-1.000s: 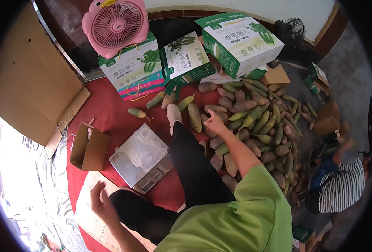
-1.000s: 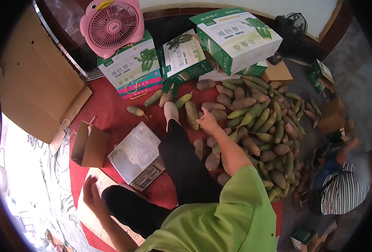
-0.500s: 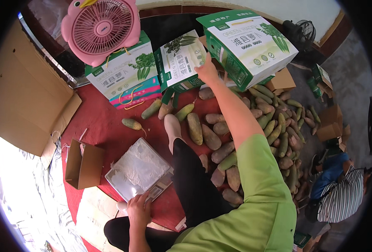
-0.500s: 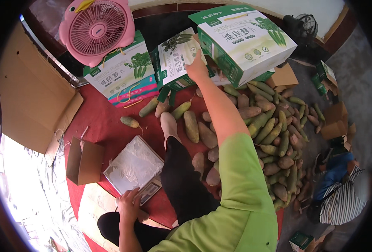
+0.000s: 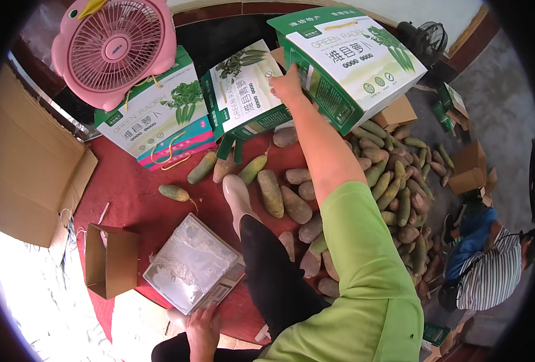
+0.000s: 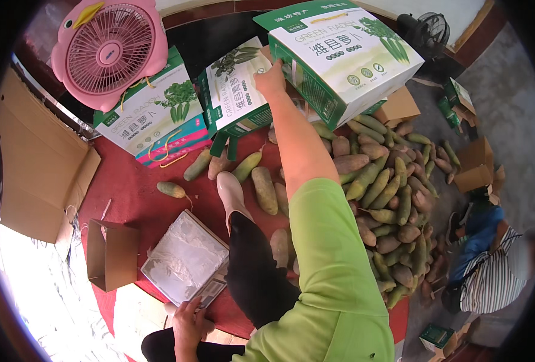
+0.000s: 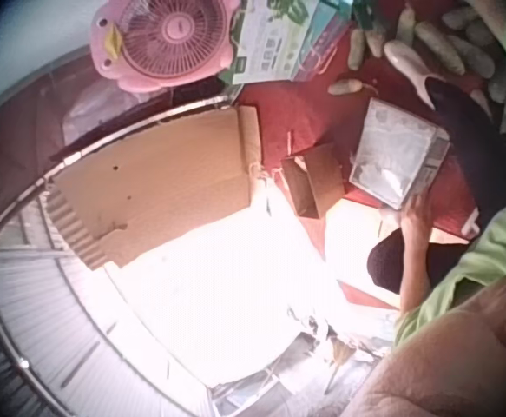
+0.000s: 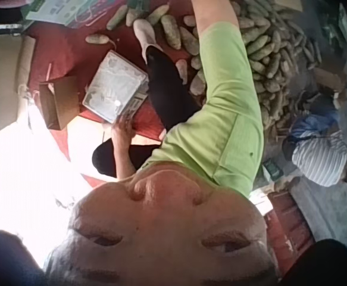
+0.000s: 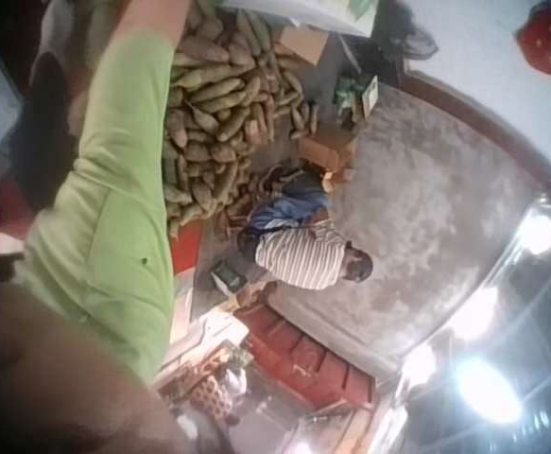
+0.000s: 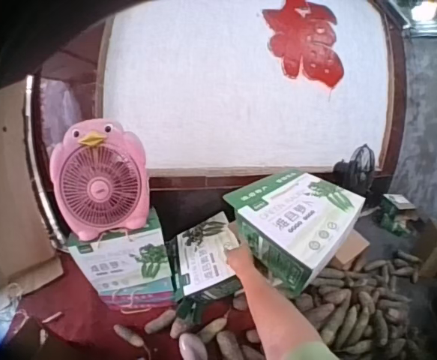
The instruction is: Packing green radishes into boxes and weighing them on a digital scale.
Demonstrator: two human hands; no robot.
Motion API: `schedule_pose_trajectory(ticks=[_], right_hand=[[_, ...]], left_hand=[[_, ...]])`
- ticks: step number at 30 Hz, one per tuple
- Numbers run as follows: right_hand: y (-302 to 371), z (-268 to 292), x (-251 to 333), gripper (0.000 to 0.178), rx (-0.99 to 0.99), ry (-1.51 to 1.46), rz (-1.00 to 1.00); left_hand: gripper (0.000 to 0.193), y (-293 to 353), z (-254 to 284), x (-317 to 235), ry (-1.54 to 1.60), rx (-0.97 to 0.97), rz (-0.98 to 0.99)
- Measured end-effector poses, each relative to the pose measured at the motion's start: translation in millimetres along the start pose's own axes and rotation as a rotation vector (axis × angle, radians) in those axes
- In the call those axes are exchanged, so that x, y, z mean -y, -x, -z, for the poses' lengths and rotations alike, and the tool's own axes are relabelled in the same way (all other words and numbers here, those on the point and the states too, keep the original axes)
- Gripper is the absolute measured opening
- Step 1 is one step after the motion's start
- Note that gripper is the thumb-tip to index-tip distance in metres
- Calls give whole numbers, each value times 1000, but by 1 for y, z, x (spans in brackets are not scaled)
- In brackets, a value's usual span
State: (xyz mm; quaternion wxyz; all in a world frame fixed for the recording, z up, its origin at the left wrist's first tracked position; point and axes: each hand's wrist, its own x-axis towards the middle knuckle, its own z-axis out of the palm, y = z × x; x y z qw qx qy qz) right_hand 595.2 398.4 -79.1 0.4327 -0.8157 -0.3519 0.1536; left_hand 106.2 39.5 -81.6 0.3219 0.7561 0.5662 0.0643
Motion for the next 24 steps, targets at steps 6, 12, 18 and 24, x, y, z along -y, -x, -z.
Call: schedule_pose_trajectory(ticks=[6, 12, 18, 24], right_hand=[[39, 42, 15, 86, 104, -642, -88], [74, 125, 7, 76, 37, -858, -23], [114, 249, 11, 53, -196, -1077, 103], [197, 345, -15, 30, -280, -1188, 180]], left_hand=[[29, 5, 3, 0, 24, -46, -21], [31, 17, 9, -6, -13, -52, -85], [31, 29, 13, -7, -12, -50, -89], [30, 44, 23, -14, 48, -122, -156]])
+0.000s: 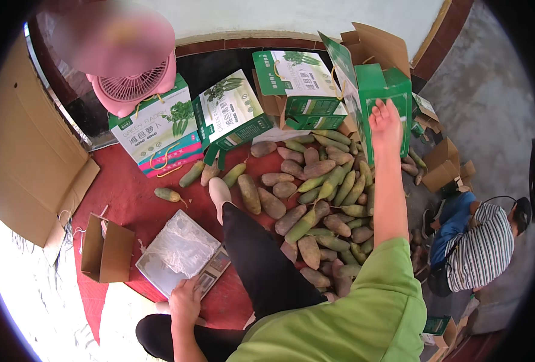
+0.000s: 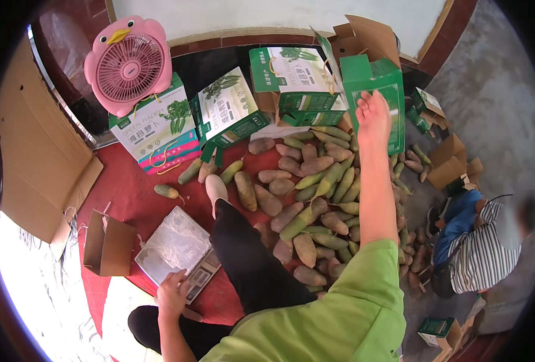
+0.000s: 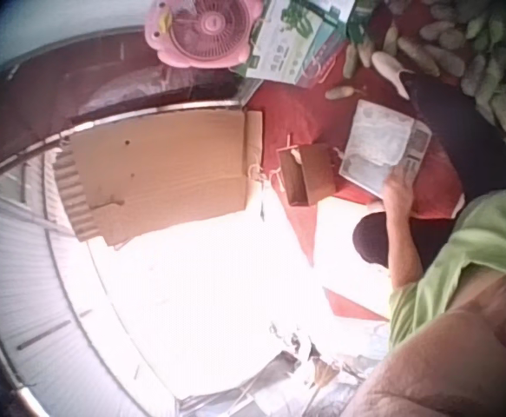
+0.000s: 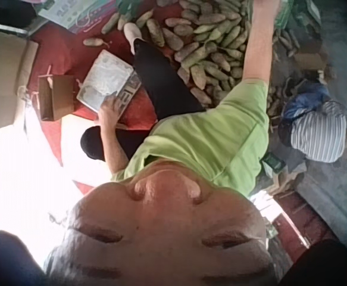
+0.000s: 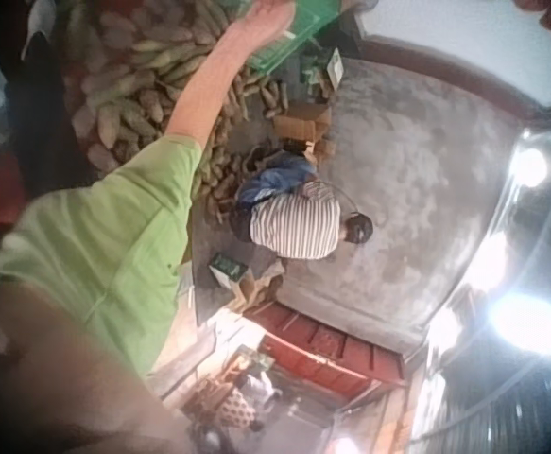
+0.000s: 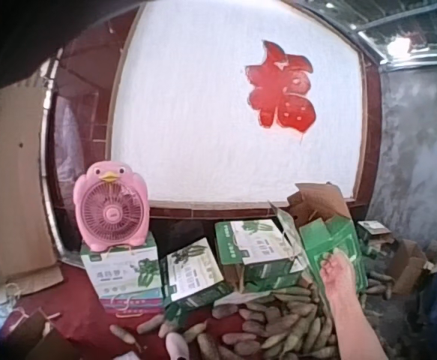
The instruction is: Packing green radishes into boxes and weighing them on a digital scale.
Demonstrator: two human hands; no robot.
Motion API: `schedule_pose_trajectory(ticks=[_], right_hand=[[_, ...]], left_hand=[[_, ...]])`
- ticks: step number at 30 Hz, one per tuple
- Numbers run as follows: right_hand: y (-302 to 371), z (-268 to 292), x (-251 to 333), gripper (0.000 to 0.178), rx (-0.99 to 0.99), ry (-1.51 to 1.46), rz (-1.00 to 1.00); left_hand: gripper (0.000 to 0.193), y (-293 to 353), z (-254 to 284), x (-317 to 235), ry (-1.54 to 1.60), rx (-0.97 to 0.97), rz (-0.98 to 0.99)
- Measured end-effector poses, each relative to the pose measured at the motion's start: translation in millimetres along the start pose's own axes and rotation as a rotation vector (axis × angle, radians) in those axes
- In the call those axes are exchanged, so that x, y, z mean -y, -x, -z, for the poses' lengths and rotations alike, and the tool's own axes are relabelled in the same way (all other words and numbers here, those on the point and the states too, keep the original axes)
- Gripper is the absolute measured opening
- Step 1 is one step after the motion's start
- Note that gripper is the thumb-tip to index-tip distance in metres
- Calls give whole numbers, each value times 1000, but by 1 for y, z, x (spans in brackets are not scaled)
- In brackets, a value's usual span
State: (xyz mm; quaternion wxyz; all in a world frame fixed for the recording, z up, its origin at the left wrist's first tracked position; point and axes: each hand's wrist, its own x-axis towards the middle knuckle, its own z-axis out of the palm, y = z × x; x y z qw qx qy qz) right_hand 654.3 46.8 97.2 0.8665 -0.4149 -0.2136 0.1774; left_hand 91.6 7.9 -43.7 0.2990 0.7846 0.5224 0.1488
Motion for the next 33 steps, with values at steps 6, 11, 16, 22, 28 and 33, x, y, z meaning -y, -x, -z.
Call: schedule_pose_trajectory(ticks=[6, 11, 16, 22, 28, 33], right_hand=[[91, 2, 30, 13, 36, -36, -81], [124, -24, 20, 20, 196, -40, -212], [158, -76, -13, 19, 382, -29, -333], [208, -136, -83, 21, 690, 72, -625], [271, -167, -159, 26, 851, 186, -898], [298, -167, -226, 23, 736, 344, -977]], left_hand=[[32, 9, 7, 6, 43, -75, 15], [46, 11, 16, 11, 28, -281, -16], [71, 16, 37, 15, -24, -541, -9], [92, 36, 55, 31, -311, -918, 20], [45, 73, 64, 48, -465, -704, 154], [13, 82, 57, 44, -295, -565, 153]])
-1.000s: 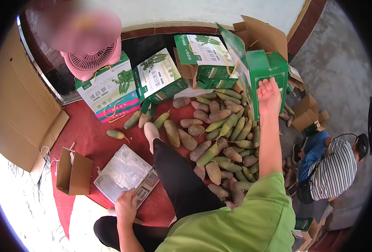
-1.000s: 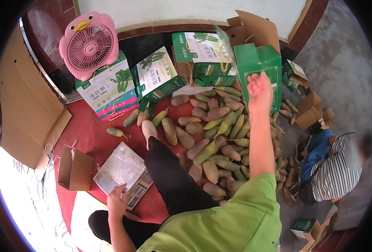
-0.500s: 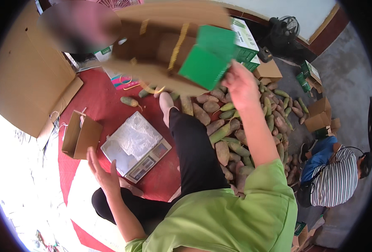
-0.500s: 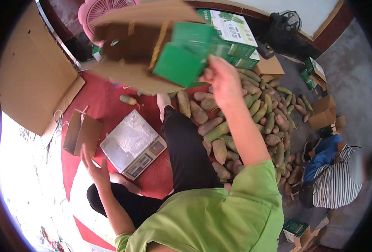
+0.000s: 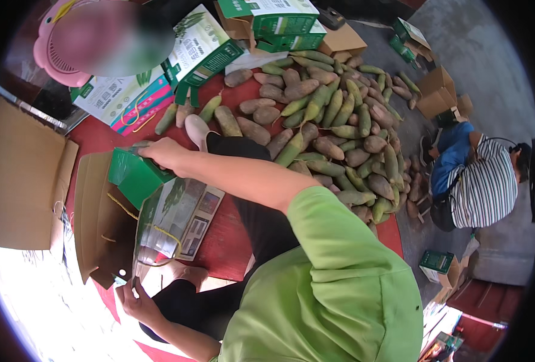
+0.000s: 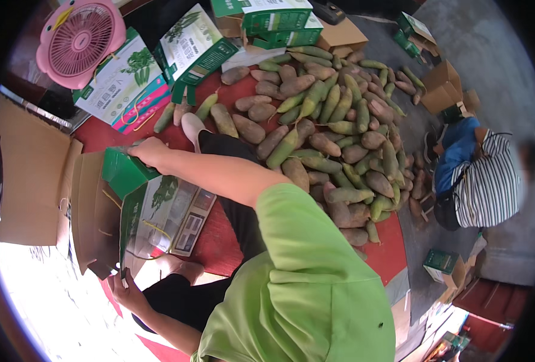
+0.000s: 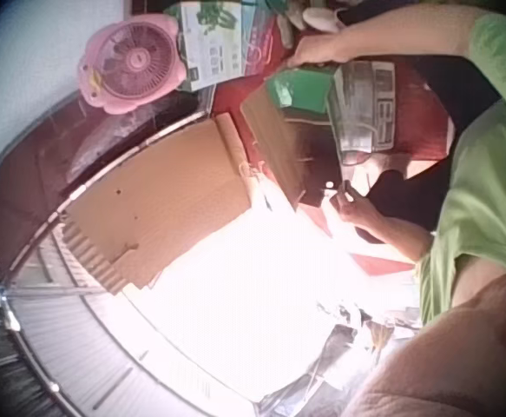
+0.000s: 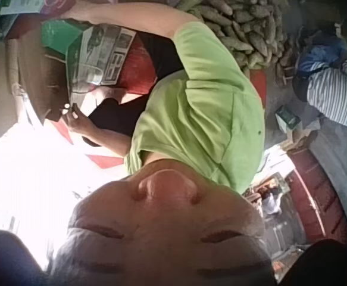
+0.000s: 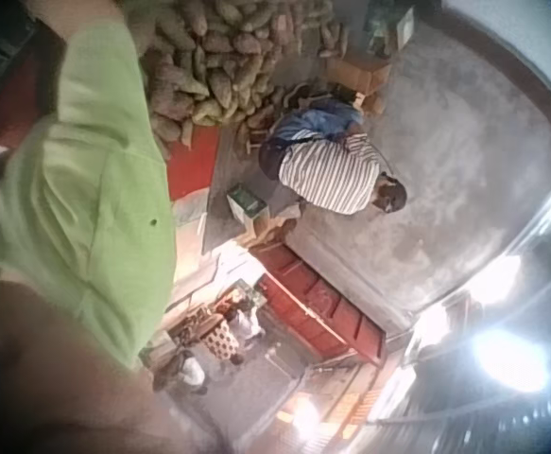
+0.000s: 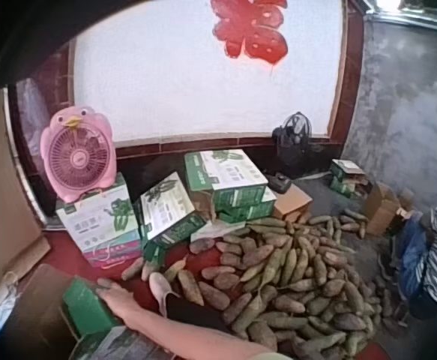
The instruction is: Packing green radishes into boxes and weighing them on a digital scale.
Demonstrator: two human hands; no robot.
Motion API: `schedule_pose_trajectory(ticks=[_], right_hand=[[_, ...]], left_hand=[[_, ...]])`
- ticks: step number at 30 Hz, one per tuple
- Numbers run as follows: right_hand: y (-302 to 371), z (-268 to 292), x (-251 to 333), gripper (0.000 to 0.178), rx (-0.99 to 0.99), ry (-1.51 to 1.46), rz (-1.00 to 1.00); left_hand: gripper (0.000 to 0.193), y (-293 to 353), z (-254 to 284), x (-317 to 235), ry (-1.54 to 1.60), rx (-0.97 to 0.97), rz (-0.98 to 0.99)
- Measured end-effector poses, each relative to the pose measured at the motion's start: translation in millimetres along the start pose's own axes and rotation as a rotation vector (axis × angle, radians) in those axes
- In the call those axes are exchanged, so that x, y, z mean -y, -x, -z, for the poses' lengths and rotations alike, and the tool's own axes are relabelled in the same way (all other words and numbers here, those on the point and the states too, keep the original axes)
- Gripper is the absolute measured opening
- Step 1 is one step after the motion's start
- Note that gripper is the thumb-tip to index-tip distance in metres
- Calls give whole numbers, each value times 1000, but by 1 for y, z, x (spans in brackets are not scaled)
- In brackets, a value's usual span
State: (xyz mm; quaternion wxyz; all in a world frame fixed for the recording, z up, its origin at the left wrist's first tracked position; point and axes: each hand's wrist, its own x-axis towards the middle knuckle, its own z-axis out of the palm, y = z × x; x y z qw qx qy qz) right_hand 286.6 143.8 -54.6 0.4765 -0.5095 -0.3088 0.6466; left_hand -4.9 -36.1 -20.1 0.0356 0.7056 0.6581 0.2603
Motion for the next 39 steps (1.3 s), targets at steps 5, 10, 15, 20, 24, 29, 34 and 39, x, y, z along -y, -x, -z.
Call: schedule_pose_trajectory(ticks=[5, 10, 15, 20, 24, 29, 34, 39], right_hand=[[-14, 4, -27, 25, -162, 148, 46], [-22, 16, -36, 15, -9, 348, 254], [36, 35, 6, 29, 49, 221, 513], [99, 151, 49, 27, -349, 706, 532], [123, 318, -29, 32, -845, 1072, 466], [249, 433, -57, 41, -1370, 1199, -580], [350, 482, -90, 64, -1573, 948, -906], [384, 518, -135, 74, -1499, 721, -941]], left_hand=[[9, -1, -18, -11, -79, 10, -105], [13, -10, -33, -34, -238, 88, -104], [39, -24, -27, -27, -149, 131, 56], [28, -31, -26, -14, -235, 328, 54], [20, -29, -31, -10, -258, 295, 30], [18, -26, -31, -7, -175, 260, 9], [16, -27, -34, 2, -174, 222, -91], [15, -30, -38, 10, -134, 248, -36]])
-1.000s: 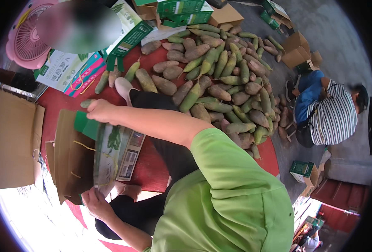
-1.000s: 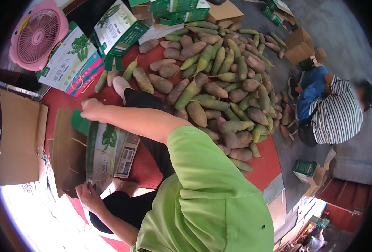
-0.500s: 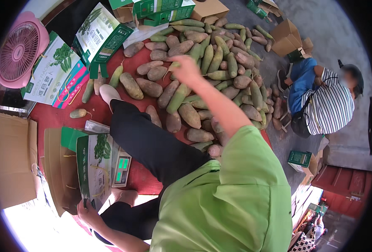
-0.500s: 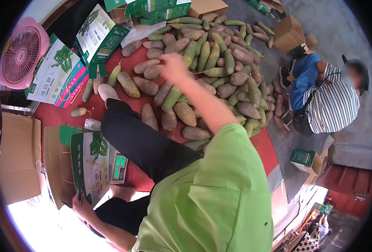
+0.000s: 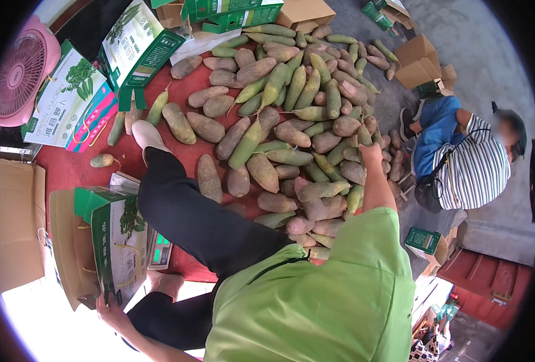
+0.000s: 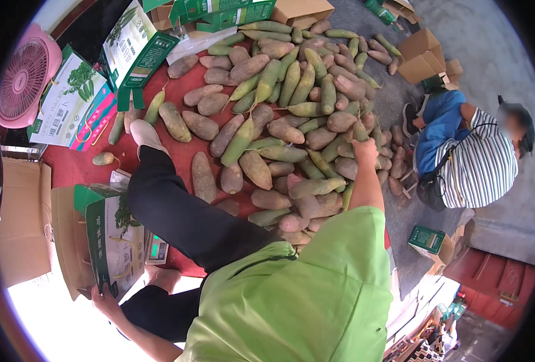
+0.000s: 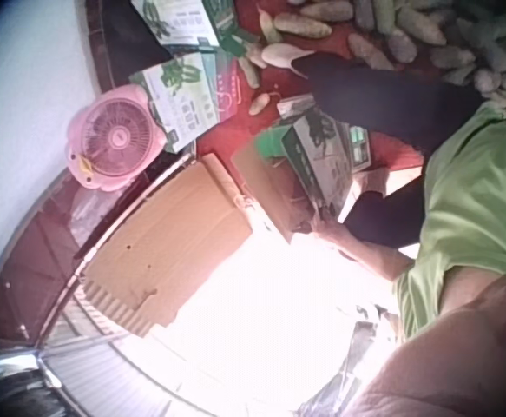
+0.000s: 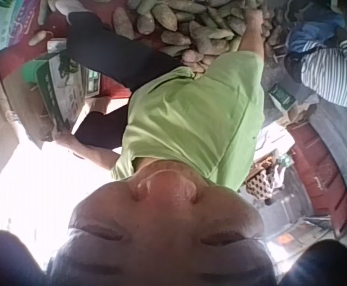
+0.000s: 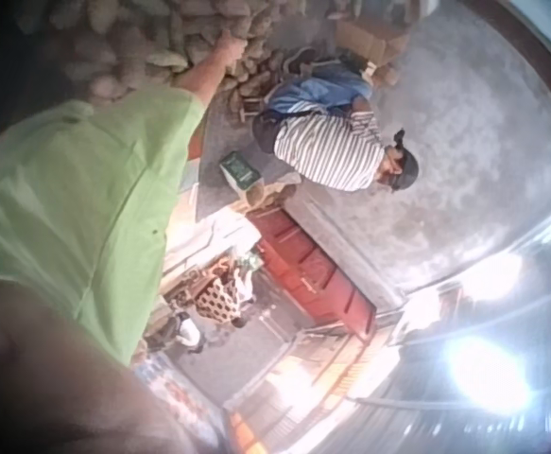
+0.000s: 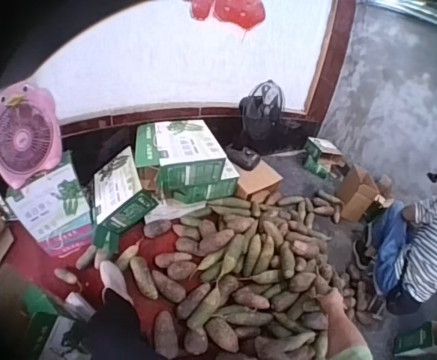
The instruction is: Packing green radishes into boxes and weighing them on a digital scale.
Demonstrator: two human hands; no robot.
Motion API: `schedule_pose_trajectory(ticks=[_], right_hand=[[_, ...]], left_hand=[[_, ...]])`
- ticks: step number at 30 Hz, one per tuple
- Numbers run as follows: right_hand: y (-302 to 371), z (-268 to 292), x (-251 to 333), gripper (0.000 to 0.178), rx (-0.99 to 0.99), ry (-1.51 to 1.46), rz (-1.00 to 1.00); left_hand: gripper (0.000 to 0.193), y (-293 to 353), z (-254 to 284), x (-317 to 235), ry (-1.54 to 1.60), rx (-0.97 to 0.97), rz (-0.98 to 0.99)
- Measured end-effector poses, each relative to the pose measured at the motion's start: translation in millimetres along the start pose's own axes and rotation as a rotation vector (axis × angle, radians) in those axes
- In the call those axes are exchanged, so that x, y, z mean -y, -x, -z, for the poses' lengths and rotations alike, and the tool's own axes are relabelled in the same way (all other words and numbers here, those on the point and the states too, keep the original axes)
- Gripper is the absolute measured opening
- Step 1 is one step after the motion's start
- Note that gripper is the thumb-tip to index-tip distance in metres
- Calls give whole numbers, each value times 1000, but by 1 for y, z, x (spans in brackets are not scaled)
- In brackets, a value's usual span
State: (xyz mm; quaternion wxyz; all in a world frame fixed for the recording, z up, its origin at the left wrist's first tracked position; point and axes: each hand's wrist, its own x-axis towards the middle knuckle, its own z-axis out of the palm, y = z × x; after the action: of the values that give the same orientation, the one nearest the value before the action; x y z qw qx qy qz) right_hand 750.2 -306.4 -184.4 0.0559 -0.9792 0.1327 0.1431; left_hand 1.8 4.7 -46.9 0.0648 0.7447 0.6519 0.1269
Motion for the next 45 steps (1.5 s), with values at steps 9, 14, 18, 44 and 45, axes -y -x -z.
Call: schedule_pose_trajectory(ticks=[9, 14, 18, 44, 45], right_hand=[[34, 3, 15, 75, -72, -125, -24], [24, -40, 23, 68, -225, -182, 245], [37, -37, 42, 67, 39, -775, 563], [717, -93, 290, 32, 171, 1357, 2261], [724, -82, 282, 35, 258, 1304, 2327]], left_hand=[[13, -1, -1, 6, 48, 35, -41], [15, 13, 6, 15, 99, 11, 32], [18, -2, 10, -30, 113, 60, 56], [22, 6, 12, -47, -108, 32, 63], [23, 12, 15, -42, -113, 33, 91]])
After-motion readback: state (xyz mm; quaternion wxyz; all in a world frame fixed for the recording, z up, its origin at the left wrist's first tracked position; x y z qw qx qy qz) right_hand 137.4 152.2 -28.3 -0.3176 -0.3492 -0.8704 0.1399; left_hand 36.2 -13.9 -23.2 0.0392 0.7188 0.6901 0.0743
